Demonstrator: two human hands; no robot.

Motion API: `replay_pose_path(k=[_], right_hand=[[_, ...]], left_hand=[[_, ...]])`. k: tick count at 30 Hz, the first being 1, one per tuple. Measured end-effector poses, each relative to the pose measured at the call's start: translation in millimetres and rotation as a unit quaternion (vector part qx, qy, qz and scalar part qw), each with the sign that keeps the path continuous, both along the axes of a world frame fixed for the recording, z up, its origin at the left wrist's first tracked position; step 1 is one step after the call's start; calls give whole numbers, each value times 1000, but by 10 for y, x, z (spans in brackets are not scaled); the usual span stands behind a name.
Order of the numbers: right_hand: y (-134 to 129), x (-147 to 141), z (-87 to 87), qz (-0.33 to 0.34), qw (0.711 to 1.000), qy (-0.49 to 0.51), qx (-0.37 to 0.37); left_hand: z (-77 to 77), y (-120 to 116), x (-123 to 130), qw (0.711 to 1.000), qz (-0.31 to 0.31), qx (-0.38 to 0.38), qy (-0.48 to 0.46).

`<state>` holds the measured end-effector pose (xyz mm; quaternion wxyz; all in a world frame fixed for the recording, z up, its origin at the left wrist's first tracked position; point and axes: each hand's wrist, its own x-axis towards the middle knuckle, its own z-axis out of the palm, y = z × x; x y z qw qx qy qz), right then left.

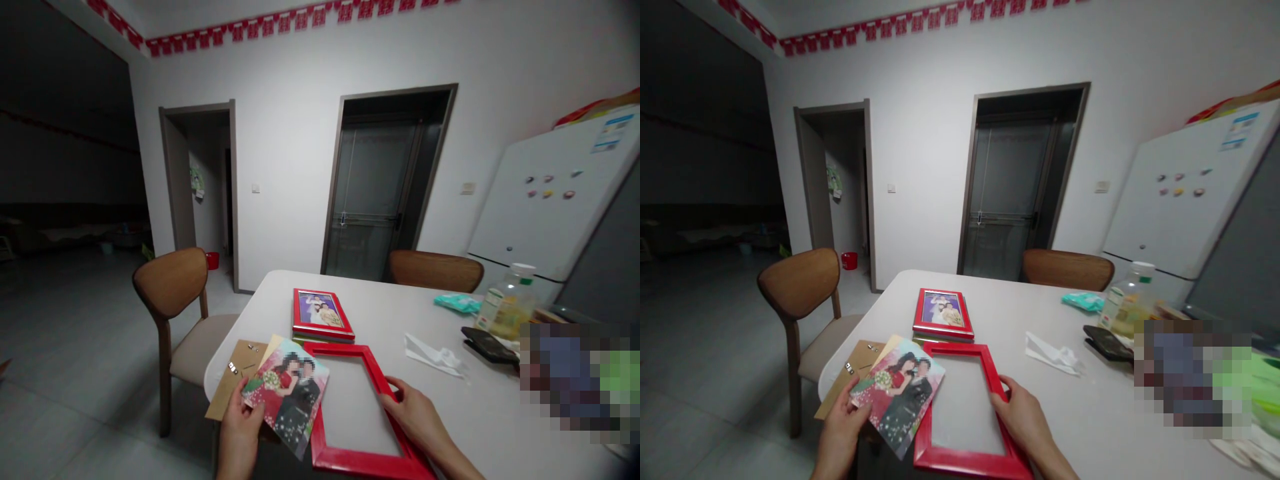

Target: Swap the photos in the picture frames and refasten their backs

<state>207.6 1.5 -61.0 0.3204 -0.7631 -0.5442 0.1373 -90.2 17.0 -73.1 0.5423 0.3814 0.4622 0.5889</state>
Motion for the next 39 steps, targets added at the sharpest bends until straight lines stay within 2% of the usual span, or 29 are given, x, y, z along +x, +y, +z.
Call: replay_pose_path(k=[4,8,10,13,16,19,22,27,30,32,36,39], right_hand=[[-6,-17,-65,-1,998,-61,7],[-15,-180,25,12,990,-133,38],[-28,-372,116,79,991,-94,52],[-62,-751,228,215,976,4,38],[-80,-1062,263,262,963,30,53],[-64,-1180,284,252,961,81,85],[-49,-1168,348,234,944,212,92],[-21,-1163,353,170,901,394,68],[12,-1212,267,142,863,483,53],[19,-1243,255,136,835,531,50],[-30,-1220,438,141,794,584,89],[-91,-1127,617,137,798,574,120]], left_hand=[[-136,-41,-24,999,24,10,29],[-169,-31,-56,999,23,-10,-21],[-102,-39,-45,998,9,-25,-54],[76,-84,15,994,-83,-24,-68],[243,-124,73,985,-159,-21,-62],[336,-140,75,992,-114,-15,-56],[369,-175,63,995,-64,-20,-78],[334,-272,175,985,-104,-7,-139],[325,-291,270,990,-96,13,-103],[357,-295,309,990,-115,14,-84],[455,-317,319,982,-156,3,-110],[447,-331,302,967,-218,-21,-129]])
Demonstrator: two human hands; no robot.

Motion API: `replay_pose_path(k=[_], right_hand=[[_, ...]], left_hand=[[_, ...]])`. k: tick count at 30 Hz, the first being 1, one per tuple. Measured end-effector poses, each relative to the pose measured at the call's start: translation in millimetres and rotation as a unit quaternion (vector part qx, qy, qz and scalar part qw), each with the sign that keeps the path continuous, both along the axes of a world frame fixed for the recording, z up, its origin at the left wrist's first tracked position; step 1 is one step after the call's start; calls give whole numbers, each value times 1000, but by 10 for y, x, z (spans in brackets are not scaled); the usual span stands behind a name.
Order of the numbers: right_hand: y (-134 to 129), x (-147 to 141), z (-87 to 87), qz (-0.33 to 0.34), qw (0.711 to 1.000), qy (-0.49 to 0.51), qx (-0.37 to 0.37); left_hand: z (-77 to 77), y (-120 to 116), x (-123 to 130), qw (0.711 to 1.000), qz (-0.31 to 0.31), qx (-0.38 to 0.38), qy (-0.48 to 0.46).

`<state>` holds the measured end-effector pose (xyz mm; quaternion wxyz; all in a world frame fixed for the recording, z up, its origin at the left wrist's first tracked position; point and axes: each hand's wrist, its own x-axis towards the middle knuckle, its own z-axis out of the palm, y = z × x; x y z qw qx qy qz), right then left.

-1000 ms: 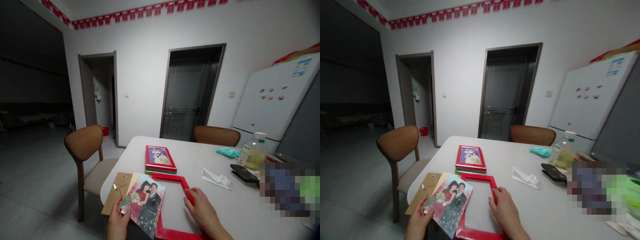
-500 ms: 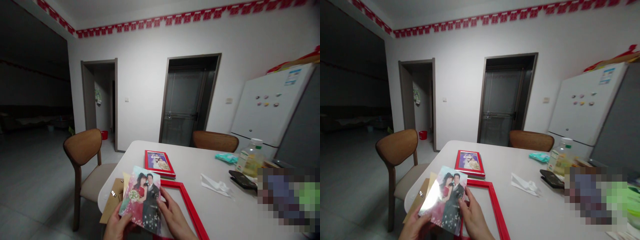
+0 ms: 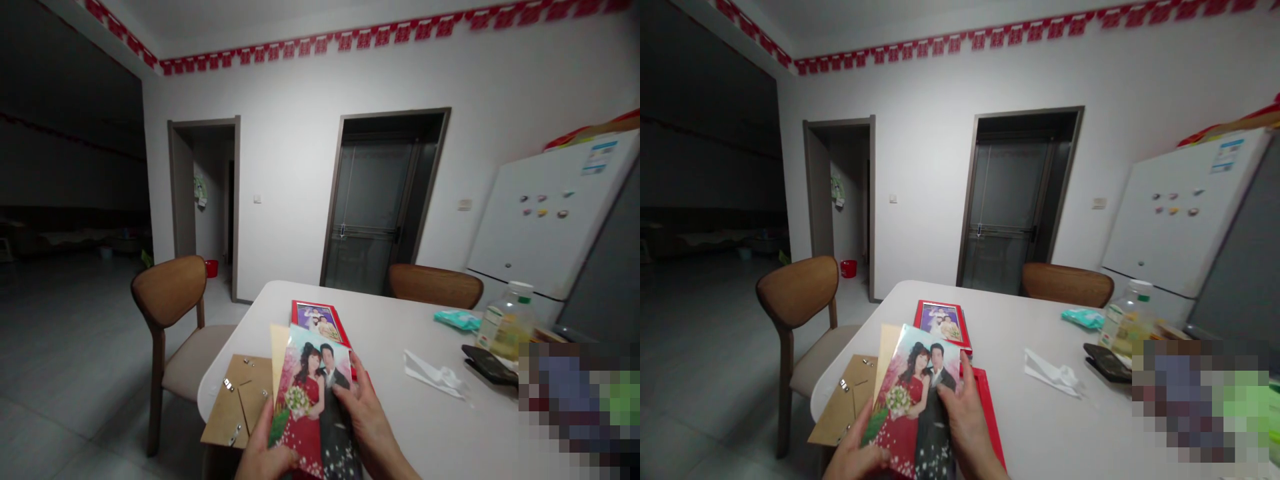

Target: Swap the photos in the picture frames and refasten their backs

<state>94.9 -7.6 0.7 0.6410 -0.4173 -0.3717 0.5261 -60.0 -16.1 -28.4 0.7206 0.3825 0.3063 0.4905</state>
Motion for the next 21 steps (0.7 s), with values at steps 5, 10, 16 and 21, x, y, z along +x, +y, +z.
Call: replay_pose_path(k=[5,10,16,21], right_hand=[[-72,110,-5,5,999,-29,-39],[-88,134,-74,-19,1000,-13,-16],[-181,133,-29,44,999,31,-3],[-237,64,-85,76,996,43,-9]], left_hand=[[-157,5,3,988,-146,-44,-12],[-28,18,-65,982,-177,-59,-19],[194,68,-59,995,-71,-28,-68],[85,23,45,999,-30,-5,-28]])
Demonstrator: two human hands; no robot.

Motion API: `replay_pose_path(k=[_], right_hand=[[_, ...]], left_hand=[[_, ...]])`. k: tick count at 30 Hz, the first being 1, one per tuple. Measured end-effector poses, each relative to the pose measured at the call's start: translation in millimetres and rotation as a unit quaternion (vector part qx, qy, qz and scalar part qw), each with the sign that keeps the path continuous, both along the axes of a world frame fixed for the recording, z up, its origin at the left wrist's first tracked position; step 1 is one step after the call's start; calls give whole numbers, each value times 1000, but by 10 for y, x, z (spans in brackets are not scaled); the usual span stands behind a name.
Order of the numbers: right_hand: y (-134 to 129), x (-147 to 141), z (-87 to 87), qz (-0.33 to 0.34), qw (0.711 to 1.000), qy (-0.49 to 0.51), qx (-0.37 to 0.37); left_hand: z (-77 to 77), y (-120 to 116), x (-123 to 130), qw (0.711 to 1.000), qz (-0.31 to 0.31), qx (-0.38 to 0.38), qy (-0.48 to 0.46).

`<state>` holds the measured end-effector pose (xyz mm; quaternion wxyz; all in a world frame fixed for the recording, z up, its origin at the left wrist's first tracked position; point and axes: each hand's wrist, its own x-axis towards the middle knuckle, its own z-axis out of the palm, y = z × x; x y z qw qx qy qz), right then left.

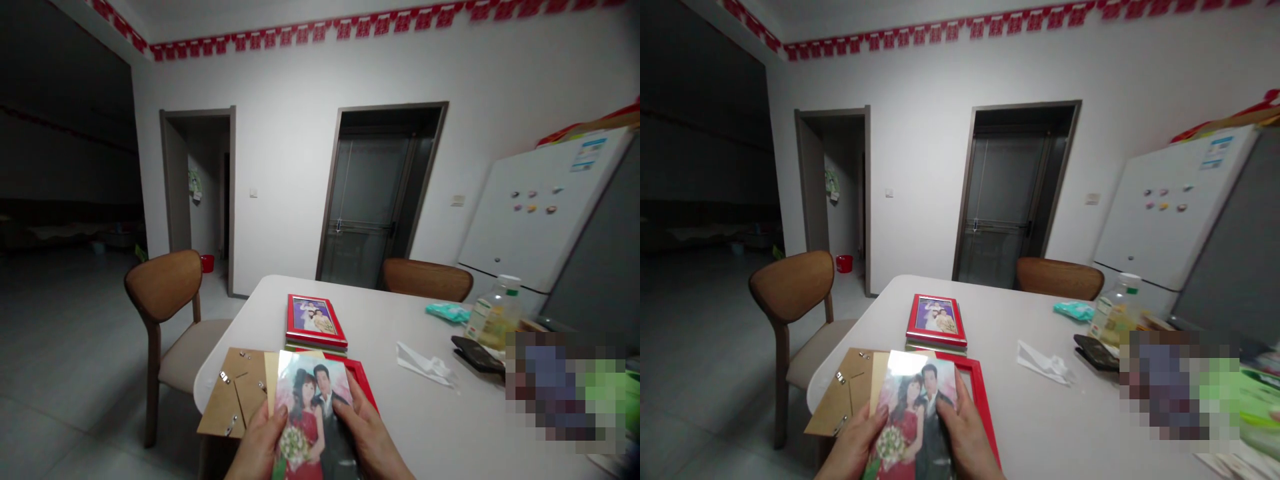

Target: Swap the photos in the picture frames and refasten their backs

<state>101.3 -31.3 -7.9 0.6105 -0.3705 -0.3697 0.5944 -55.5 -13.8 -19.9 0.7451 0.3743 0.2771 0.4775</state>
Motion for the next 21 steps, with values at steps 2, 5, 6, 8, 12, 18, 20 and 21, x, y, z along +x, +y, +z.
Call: replay_pose_path(k=[2,5,6,8,12,18,20,21], right_hand=[[4,-14,-13,6,1000,-5,0],[9,-14,-1,36,999,-10,-11],[9,-10,7,47,999,-12,-14],[7,-1,23,60,998,-11,-14],[18,2,48,42,999,-2,-4],[52,-48,76,67,998,1,-9],[54,-62,78,67,998,8,-8],[52,-67,83,65,998,11,-7]], left_hand=[[-13,-43,-2,1000,2,8,8],[-15,-67,-47,998,-59,-3,-8],[-18,-61,-64,996,-92,-7,-13],[-29,-39,-90,989,-148,-5,-21],[-66,6,-79,987,-150,-5,-65],[-101,41,-25,993,-65,-54,-81],[-94,38,-21,992,-64,-54,-94],[-90,35,-20,991,-69,-54,-101]])
